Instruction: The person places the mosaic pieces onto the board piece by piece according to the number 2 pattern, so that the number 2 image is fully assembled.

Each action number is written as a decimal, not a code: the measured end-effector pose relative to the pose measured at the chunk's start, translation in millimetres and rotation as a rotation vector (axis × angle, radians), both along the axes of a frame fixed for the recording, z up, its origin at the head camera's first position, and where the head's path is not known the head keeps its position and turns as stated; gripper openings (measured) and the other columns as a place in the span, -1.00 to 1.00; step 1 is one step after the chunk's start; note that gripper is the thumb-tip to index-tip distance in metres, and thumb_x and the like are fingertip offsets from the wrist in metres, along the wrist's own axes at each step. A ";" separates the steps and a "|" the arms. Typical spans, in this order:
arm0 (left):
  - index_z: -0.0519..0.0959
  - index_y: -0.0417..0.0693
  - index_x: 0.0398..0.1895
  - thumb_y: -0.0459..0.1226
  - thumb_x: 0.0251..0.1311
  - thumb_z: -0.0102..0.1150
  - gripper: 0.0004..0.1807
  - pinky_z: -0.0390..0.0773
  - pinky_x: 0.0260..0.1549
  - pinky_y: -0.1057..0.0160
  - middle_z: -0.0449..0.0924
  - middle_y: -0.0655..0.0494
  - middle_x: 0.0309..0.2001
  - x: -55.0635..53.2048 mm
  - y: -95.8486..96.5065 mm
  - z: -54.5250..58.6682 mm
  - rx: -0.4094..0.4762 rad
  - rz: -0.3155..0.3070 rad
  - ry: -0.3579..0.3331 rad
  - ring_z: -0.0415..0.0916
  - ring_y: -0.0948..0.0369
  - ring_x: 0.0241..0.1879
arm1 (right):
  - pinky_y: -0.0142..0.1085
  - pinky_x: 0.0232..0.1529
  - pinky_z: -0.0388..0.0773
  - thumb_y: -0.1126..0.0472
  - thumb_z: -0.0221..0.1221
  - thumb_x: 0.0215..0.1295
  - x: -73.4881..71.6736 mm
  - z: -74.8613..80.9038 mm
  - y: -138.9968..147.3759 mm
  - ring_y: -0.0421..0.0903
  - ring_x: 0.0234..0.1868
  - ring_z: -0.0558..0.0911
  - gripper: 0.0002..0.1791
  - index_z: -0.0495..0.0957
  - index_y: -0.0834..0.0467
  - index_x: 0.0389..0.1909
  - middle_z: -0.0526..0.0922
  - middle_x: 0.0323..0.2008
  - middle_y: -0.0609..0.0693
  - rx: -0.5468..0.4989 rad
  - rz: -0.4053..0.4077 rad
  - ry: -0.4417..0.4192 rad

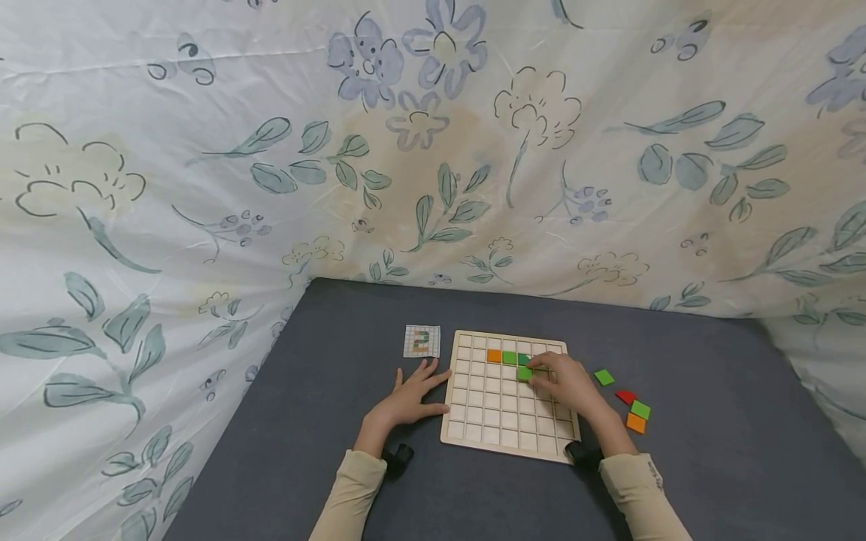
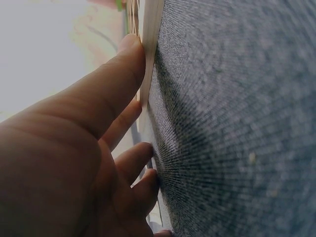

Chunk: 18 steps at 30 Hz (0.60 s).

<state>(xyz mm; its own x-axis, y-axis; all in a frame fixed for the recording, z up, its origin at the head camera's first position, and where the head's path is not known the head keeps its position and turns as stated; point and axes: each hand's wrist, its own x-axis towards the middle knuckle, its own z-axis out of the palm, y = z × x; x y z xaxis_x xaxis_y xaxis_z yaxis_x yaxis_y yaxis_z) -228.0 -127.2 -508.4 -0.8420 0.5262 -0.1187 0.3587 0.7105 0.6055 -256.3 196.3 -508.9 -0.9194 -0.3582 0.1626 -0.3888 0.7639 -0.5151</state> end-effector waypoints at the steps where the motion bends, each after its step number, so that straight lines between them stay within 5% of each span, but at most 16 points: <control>1: 0.14 0.05 0.42 0.02 0.20 0.12 -0.25 -0.44 0.22 -0.39 -0.12 -0.12 0.45 -0.1 0.0 -0.2 0.000 0.000 0.001 -0.29 -0.09 0.44 | 0.21 0.07 0.33 0.15 0.29 0.13 0.5 0.2 0.0 0.14 0.05 0.51 -0.71 0.63 0.12 -0.11 0.62 -0.05 0.07 -0.001 0.001 0.000; 18: 0.14 0.05 0.42 0.00 0.20 0.13 -0.26 -0.42 0.22 -0.39 -0.11 -0.13 0.45 1.0 1.9 2.6 0.003 0.008 -0.001 -0.28 -0.10 0.44 | 0.25 0.00 0.33 0.15 0.29 0.13 1.5 4.1 1.2 0.17 0.02 0.50 -0.70 0.63 0.15 -0.11 0.59 -0.06 0.09 0.016 -0.006 -0.010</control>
